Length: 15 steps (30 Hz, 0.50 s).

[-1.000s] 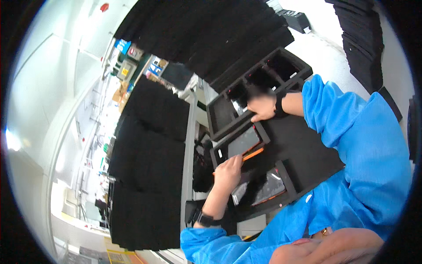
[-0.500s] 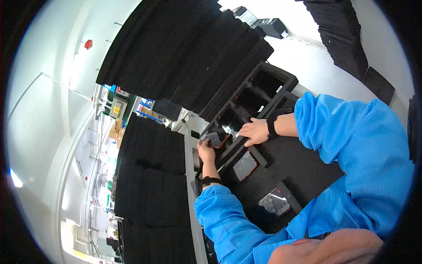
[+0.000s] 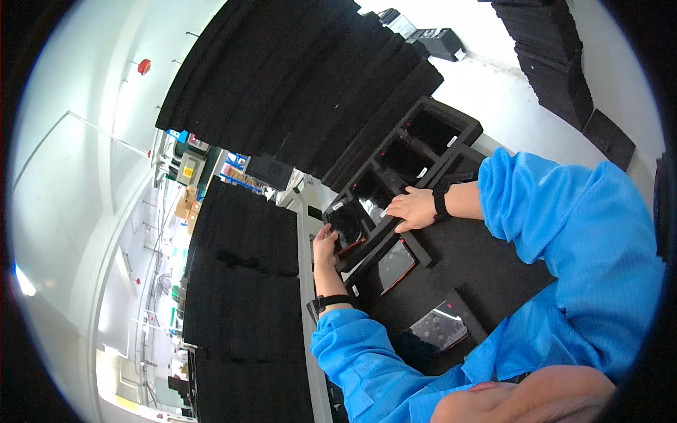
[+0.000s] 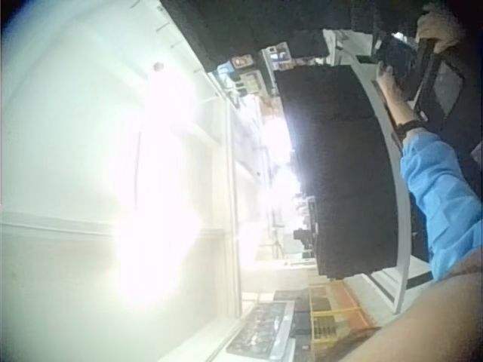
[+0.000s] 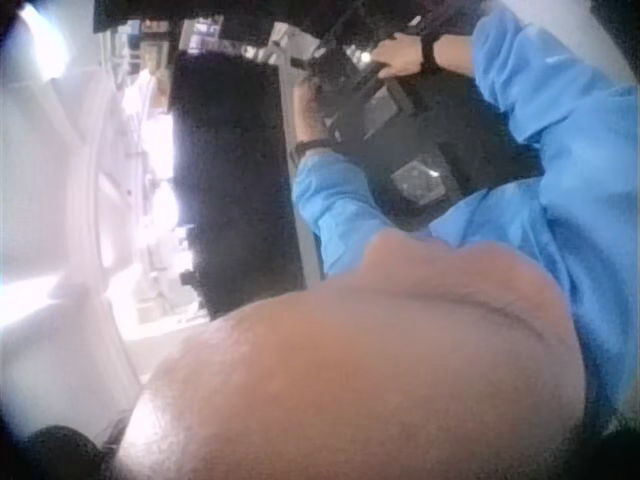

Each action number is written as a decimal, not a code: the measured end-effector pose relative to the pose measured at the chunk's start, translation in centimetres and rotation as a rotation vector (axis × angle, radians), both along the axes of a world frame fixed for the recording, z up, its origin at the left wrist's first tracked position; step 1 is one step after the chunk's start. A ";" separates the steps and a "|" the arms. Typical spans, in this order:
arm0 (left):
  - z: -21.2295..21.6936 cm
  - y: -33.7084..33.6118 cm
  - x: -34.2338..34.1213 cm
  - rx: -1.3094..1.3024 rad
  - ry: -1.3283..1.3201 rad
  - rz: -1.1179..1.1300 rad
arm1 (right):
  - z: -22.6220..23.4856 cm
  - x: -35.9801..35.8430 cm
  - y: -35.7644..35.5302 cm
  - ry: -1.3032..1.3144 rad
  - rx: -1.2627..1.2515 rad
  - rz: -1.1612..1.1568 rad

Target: Sorting and organizing small rectangular electronic parts or screen assemblies into foam trays.

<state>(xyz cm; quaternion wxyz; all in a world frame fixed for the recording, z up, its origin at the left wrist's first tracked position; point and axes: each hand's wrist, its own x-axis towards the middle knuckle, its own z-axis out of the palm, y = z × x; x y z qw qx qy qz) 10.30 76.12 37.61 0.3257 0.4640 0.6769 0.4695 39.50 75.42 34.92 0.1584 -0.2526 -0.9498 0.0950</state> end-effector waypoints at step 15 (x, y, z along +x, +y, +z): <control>5.4 -2.0 -4.8 0.118 0.379 -0.120 | 0.2 -0.4 -0.1 0.028 0.030 0.023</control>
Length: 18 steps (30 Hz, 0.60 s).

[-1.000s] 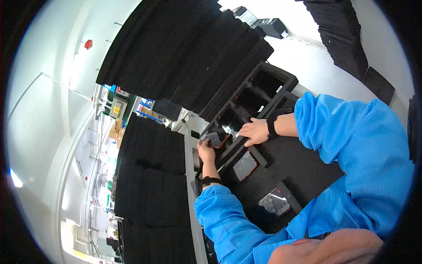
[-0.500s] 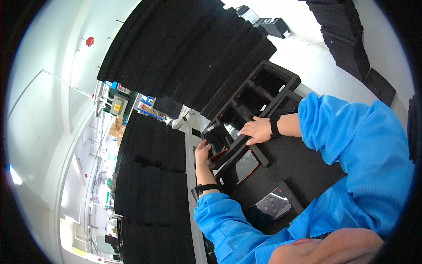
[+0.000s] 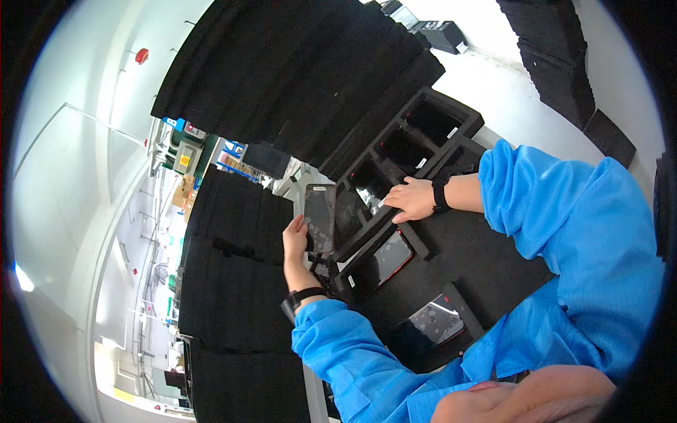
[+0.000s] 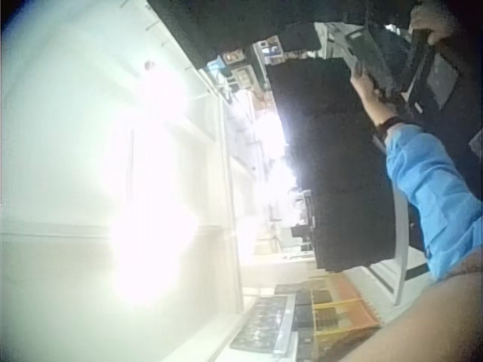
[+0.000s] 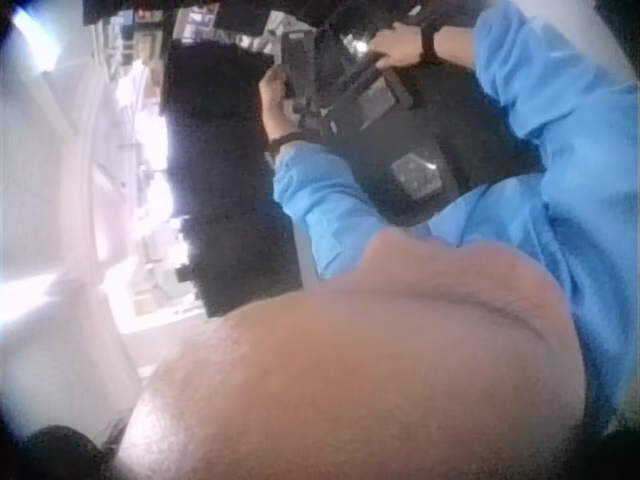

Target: Sorting and organizing small rectangular electronic parts or screen assemblies into foam trays.

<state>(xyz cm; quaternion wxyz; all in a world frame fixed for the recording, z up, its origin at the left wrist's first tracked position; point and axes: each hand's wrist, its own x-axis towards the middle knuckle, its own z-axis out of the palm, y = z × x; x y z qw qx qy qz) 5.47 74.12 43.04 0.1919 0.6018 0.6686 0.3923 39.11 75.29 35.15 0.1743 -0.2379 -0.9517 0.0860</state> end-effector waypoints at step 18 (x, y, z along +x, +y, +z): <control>-4.3 4.6 7.9 -0.050 0.560 0.643 | -0.4 0.2 -0.3 0.014 0.005 -0.034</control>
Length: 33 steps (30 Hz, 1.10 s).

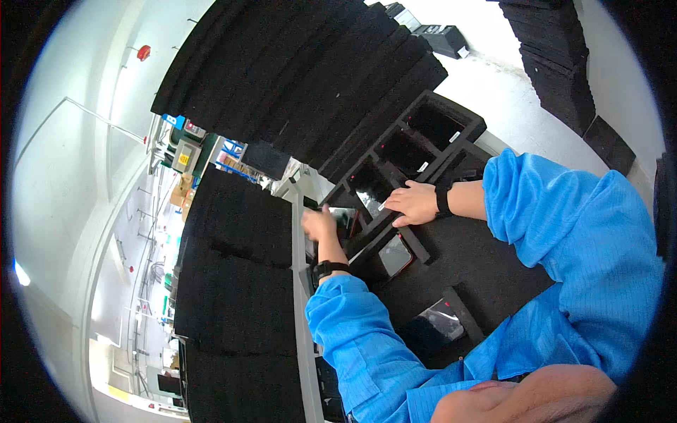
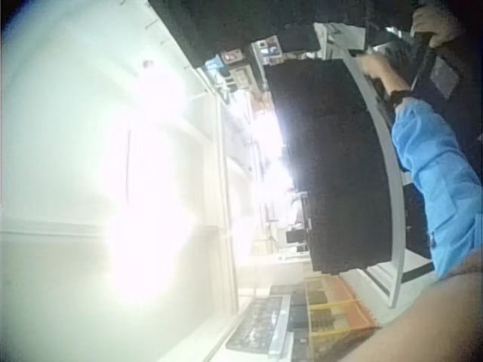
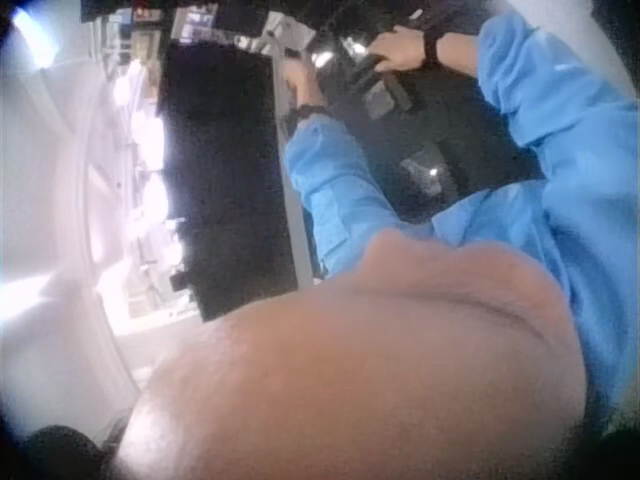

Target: Sorting and organizing small rectangular electronic parts or screen assemblies into foam trays.

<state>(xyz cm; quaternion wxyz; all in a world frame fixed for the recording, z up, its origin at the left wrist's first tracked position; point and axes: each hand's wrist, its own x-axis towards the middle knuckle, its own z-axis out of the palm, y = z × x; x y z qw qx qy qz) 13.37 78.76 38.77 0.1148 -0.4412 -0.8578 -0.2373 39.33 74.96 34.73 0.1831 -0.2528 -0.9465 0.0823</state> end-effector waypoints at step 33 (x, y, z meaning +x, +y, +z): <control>1.0 -9.9 3.5 -0.579 0.036 -0.531 | 0.6 -1.4 0.3 -0.045 -0.005 0.039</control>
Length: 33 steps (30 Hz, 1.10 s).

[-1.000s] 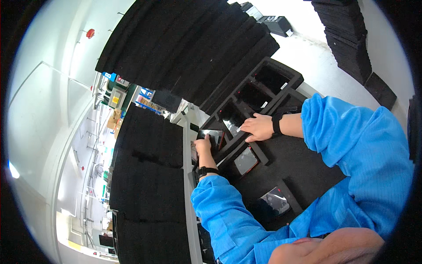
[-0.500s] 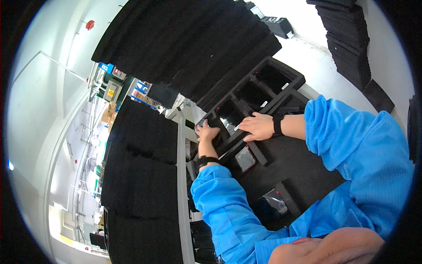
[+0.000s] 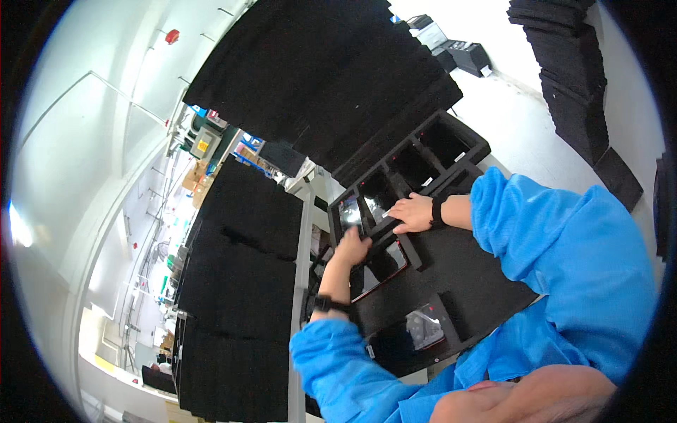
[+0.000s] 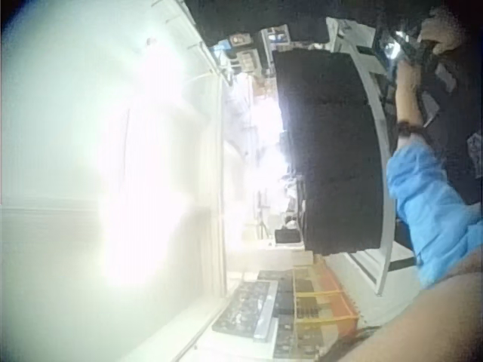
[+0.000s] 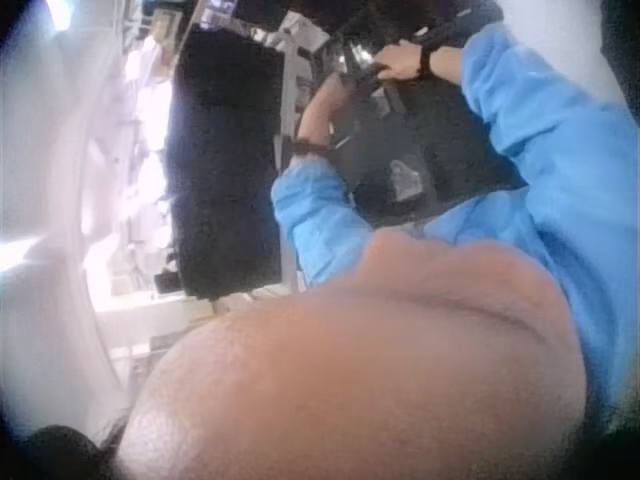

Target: Sorting and organizing small rectangular electronic parts or screen assemblies into foam trays.

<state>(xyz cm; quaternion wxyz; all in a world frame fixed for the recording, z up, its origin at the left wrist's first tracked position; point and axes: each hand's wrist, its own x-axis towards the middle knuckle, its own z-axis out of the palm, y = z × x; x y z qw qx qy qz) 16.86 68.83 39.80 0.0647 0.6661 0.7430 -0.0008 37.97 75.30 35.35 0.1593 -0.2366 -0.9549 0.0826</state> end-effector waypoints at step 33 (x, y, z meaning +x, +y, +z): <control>-9.0 -18.0 35.9 1.572 -1.554 1.048 | 44.7 20.6 30.2 0.794 0.895 -0.436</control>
